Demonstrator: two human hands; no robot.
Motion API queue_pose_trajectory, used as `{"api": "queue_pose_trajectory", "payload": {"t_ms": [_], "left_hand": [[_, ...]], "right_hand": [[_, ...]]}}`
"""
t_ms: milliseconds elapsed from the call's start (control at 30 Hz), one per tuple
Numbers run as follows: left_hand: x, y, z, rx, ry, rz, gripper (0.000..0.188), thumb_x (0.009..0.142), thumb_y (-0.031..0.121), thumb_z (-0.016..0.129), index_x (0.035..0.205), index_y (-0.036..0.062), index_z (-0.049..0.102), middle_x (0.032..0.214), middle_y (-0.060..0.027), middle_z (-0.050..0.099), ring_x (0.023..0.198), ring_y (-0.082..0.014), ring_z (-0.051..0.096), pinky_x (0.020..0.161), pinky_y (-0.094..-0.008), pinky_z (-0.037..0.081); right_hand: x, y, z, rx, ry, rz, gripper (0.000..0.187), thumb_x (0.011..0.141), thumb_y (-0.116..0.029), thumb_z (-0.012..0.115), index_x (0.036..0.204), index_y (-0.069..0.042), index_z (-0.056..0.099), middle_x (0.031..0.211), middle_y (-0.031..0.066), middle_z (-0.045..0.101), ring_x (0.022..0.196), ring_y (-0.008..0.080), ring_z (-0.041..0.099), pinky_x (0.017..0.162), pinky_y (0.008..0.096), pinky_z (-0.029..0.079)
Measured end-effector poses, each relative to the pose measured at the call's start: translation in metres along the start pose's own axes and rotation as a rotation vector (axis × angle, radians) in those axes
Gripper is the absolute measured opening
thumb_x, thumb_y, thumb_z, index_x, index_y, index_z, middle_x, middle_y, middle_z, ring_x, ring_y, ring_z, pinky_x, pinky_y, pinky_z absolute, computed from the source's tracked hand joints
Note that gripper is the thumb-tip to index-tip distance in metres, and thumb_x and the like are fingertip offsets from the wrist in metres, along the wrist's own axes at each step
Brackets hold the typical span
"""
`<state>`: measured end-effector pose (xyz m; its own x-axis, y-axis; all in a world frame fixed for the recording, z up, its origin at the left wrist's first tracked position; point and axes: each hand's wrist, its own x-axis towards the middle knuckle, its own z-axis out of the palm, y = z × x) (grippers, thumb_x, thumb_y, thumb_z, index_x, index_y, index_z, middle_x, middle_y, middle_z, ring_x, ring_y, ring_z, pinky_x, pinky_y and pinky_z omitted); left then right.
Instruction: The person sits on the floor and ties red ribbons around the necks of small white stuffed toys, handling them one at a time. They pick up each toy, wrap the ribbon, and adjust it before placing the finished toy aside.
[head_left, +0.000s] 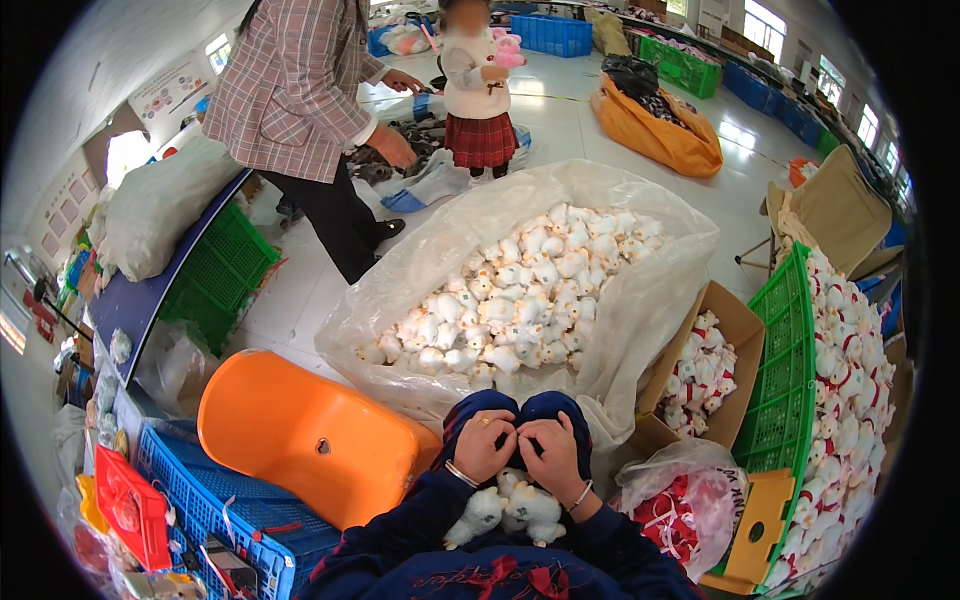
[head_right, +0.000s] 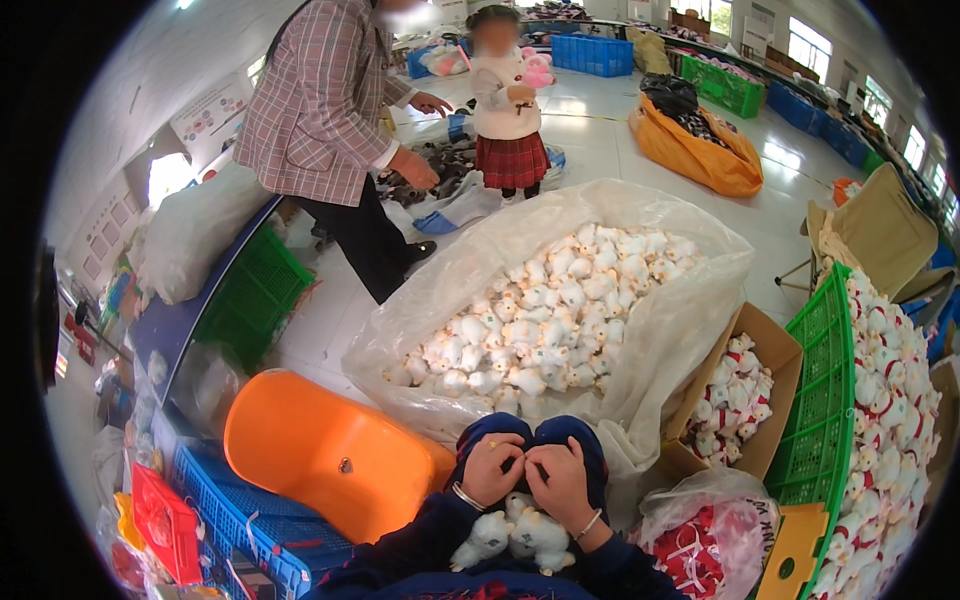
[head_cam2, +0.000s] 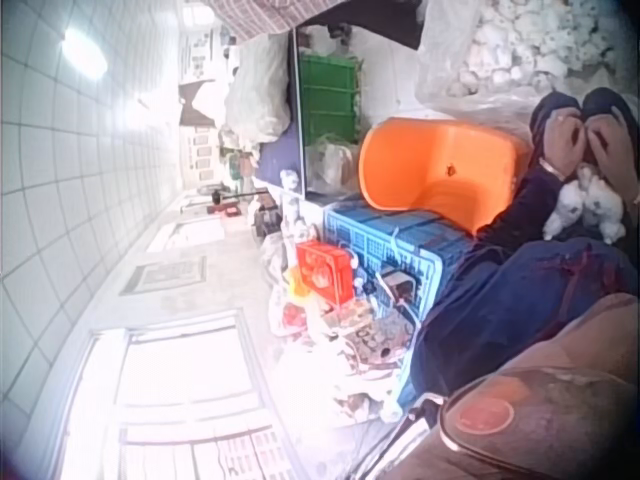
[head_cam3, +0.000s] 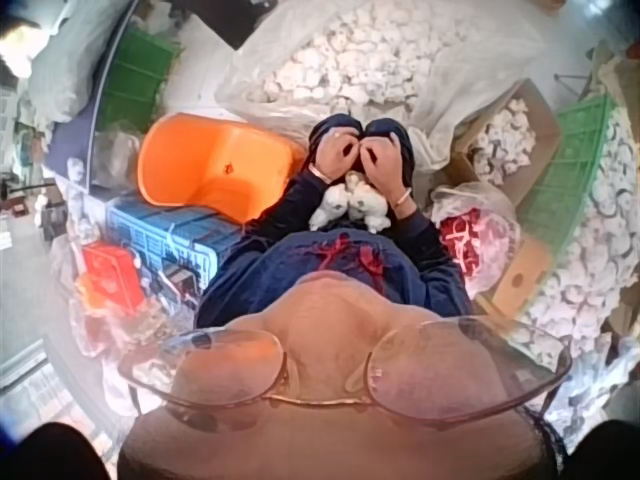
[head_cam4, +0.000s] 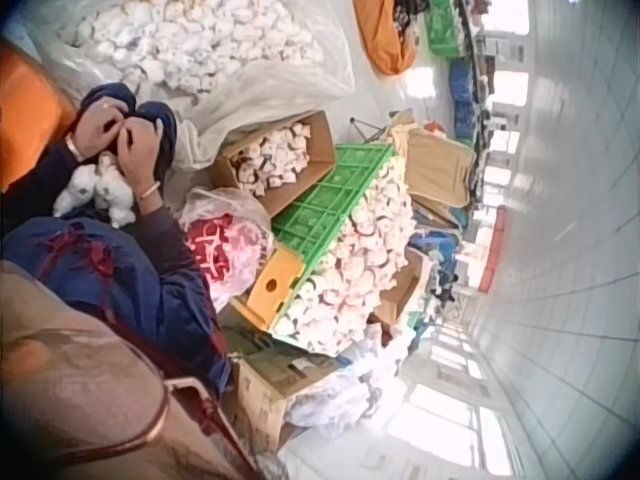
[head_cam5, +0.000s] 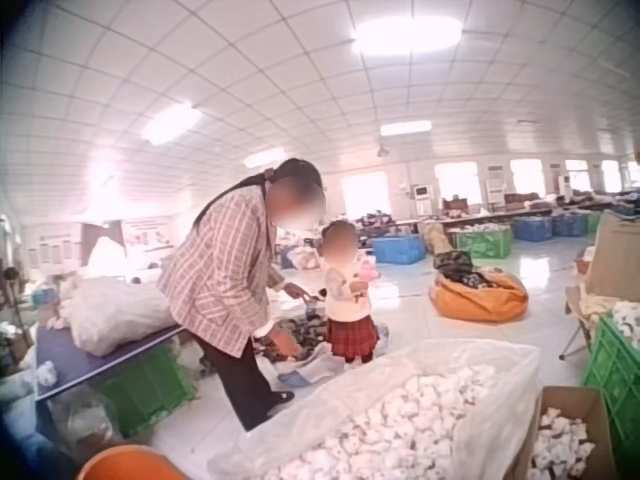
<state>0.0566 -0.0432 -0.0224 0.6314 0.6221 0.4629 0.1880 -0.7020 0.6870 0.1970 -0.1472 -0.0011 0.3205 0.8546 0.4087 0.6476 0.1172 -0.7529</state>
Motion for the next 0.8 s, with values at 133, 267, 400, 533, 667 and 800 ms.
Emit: {"api": "queue_pose_trajectory", "payload": {"t_ms": [133, 267, 400, 533, 667, 800], "left_hand": [[0.0004, 0.0000, 0.0000, -0.001, 0.006, -0.001, 0.009, 0.083, 0.008, 0.074, 0.088, 0.0050, 0.068, 0.107, -0.0101, 0.070, 0.101, -0.0311, 0.065, 0.085, -0.0417, 0.051], [0.0000, 0.0004, 0.0007, -0.002, 0.011, -0.005, 0.008, 0.082, 0.007, 0.074, 0.088, 0.0054, 0.069, 0.107, -0.0098, 0.071, 0.100, -0.0306, 0.065, 0.085, -0.0409, 0.051], [-0.0006, -0.0006, 0.0010, 0.002, 0.011, -0.012, 0.008, 0.081, 0.007, 0.075, 0.087, 0.0059, 0.070, 0.106, -0.0096, 0.071, 0.100, -0.0300, 0.066, 0.086, -0.0400, 0.051], [0.0000, -0.0001, 0.0004, 0.008, 0.007, -0.009, 0.007, 0.082, 0.007, 0.074, 0.087, 0.0058, 0.069, 0.107, -0.0096, 0.071, 0.100, -0.0301, 0.065, 0.087, -0.0400, 0.051], [0.0000, -0.0009, 0.0008, 0.004, 0.007, -0.006, 0.008, 0.082, 0.007, 0.074, 0.087, 0.0057, 0.069, 0.107, -0.0097, 0.071, 0.100, -0.0304, 0.065, 0.086, -0.0403, 0.051], [0.0018, 0.0008, -0.0004, 0.003, 0.003, 0.009, 0.009, 0.082, 0.007, 0.075, 0.087, 0.0055, 0.068, 0.106, -0.0098, 0.071, 0.100, -0.0307, 0.065, 0.084, -0.0410, 0.051]], "right_hand": [[0.0001, -0.0006, 0.0006, 0.000, 0.011, -0.003, 0.004, 0.088, -0.011, 0.069, 0.088, -0.008, 0.066, 0.098, 0.0039, 0.074, 0.095, 0.0233, 0.068, 0.108, 0.0495, 0.036], [-0.0004, 0.0002, 0.0006, -0.001, 0.010, -0.002, 0.004, 0.088, -0.011, 0.069, 0.088, -0.009, 0.066, 0.098, 0.0037, 0.074, 0.095, 0.0232, 0.068, 0.108, 0.0497, 0.036], [-0.0008, 0.0004, 0.0008, 0.009, 0.001, 0.009, 0.003, 0.089, -0.013, 0.068, 0.090, -0.010, 0.067, 0.098, 0.0044, 0.074, 0.096, 0.0247, 0.067, 0.109, 0.0534, 0.035], [-0.0003, -0.0003, 0.0006, 0.008, 0.001, 0.009, 0.004, 0.089, -0.013, 0.068, 0.090, -0.010, 0.067, 0.099, 0.0042, 0.074, 0.096, 0.0246, 0.067, 0.109, 0.0540, 0.035], [-0.0006, -0.0001, 0.0006, 0.006, -0.002, 0.013, 0.004, 0.089, -0.013, 0.068, 0.090, -0.010, 0.067, 0.099, 0.0041, 0.074, 0.096, 0.0245, 0.067, 0.109, 0.0544, 0.035], [-0.0016, 0.0021, 0.0018, 0.001, 0.007, 0.010, 0.003, 0.089, -0.013, 0.068, 0.089, -0.010, 0.067, 0.099, 0.0038, 0.074, 0.096, 0.0246, 0.067, 0.108, 0.0545, 0.035]]}}
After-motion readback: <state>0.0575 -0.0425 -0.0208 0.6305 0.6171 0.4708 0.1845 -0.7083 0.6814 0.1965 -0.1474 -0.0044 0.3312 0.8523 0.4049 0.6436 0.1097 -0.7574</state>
